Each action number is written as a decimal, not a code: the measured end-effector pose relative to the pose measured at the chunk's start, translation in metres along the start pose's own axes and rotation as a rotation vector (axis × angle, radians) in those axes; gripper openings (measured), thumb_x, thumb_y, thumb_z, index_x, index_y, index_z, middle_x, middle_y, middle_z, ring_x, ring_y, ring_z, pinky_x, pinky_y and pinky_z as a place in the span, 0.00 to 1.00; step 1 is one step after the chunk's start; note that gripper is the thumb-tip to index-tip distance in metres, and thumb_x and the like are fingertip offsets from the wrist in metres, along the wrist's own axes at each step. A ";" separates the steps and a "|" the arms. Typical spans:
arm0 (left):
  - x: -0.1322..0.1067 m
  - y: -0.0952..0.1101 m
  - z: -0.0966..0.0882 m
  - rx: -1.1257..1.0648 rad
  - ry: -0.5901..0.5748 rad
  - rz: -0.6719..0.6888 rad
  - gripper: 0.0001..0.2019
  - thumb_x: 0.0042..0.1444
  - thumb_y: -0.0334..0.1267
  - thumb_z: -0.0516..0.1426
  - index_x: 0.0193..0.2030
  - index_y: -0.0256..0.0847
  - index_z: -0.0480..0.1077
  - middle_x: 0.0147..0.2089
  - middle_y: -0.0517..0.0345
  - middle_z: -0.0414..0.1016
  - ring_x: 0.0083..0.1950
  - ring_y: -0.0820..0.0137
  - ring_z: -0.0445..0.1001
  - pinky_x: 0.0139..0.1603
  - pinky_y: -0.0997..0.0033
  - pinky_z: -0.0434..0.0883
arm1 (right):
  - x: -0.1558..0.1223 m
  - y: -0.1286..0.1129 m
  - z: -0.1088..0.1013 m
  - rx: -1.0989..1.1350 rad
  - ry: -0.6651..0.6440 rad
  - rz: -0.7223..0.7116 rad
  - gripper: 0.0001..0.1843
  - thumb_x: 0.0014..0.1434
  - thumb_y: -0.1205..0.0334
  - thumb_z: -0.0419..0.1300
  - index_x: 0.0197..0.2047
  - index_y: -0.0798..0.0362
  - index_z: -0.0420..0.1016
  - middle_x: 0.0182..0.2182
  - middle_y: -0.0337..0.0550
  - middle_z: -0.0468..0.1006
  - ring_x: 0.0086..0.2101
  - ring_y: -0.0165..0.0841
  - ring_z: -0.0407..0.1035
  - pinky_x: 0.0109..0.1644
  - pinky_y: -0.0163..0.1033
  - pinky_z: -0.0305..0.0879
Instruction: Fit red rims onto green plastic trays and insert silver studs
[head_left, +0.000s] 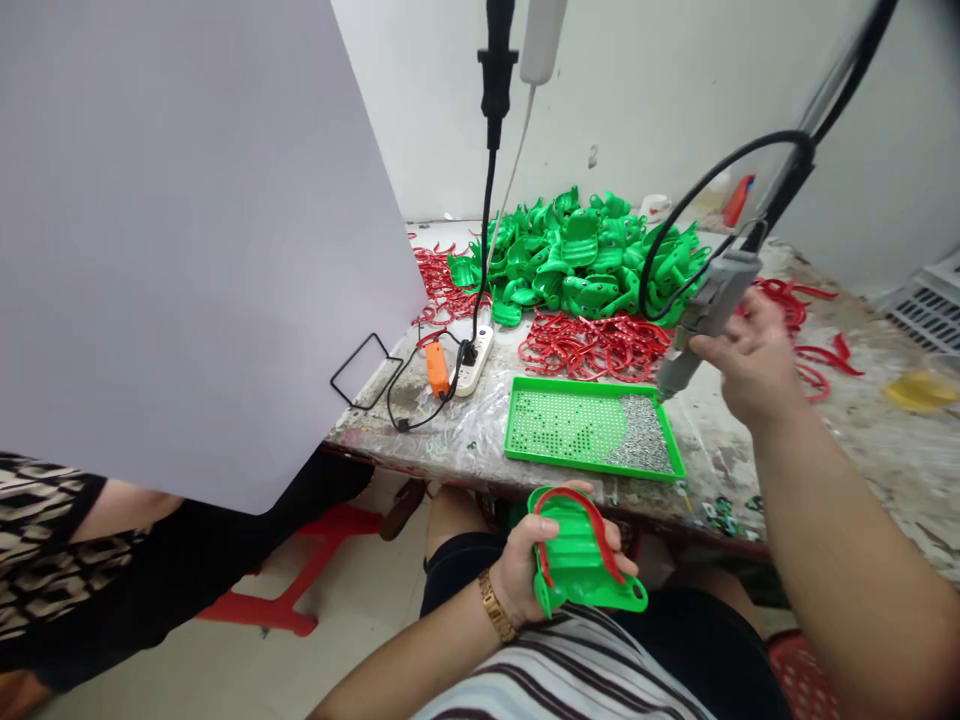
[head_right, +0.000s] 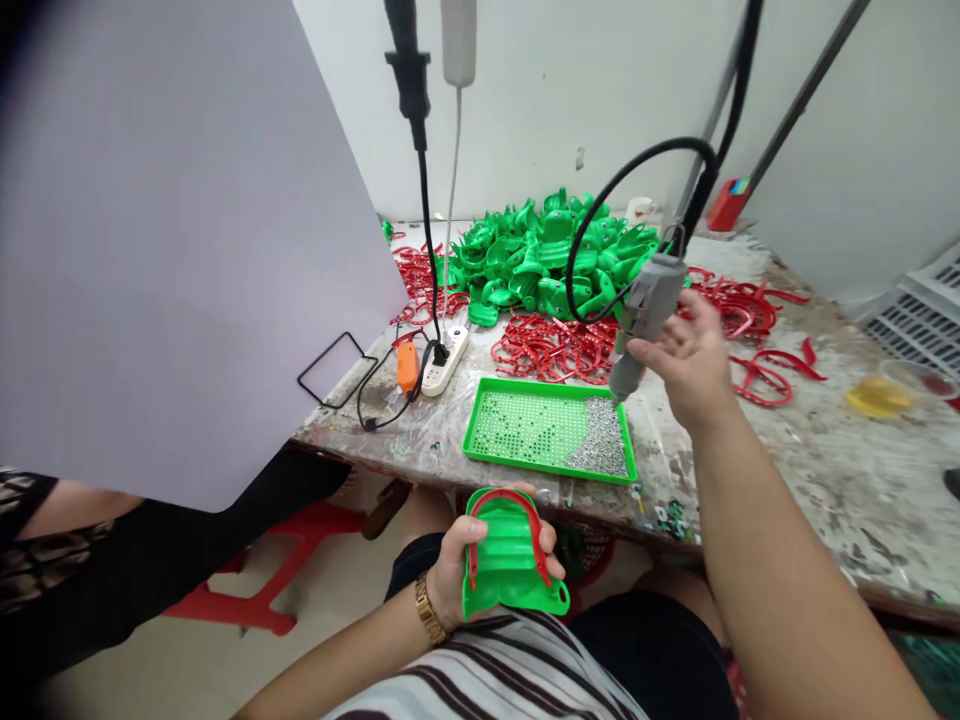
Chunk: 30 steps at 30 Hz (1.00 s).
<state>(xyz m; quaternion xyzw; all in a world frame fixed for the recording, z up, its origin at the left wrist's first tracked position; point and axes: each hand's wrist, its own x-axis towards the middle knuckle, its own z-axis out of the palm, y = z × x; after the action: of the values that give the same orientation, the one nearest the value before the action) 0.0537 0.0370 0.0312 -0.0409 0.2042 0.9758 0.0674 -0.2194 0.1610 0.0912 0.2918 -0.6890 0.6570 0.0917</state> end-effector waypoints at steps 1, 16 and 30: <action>0.000 0.000 -0.001 -0.007 -0.004 -0.007 0.34 0.44 0.45 0.57 0.61 0.42 0.60 0.43 0.47 0.72 0.44 0.54 0.75 0.48 0.50 0.67 | 0.008 0.004 0.003 0.023 -0.092 0.058 0.33 0.44 0.48 0.68 0.50 0.53 0.67 0.44 0.55 0.75 0.40 0.36 0.73 0.42 0.40 0.70; 0.002 0.011 -0.014 -0.055 0.058 0.005 0.32 0.45 0.44 0.56 0.60 0.38 0.61 0.41 0.47 0.72 0.41 0.55 0.76 0.42 0.55 0.70 | -0.061 0.020 0.099 0.142 -0.093 0.203 0.21 0.50 0.46 0.64 0.26 0.56 0.65 0.18 0.41 0.69 0.21 0.30 0.67 0.26 0.38 0.67; 0.006 0.016 -0.022 -0.093 0.068 0.025 0.31 0.45 0.44 0.56 0.59 0.41 0.62 0.41 0.47 0.73 0.42 0.55 0.76 0.42 0.55 0.69 | -0.065 0.027 0.117 0.097 -0.107 0.209 0.21 0.52 0.46 0.63 0.24 0.57 0.67 0.19 0.43 0.70 0.22 0.30 0.67 0.29 0.39 0.69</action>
<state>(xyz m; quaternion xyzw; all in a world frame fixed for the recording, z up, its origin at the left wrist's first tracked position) 0.0464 0.0140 0.0170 -0.0747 0.1611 0.9830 0.0461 -0.1502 0.0661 0.0210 0.2570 -0.6870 0.6791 -0.0286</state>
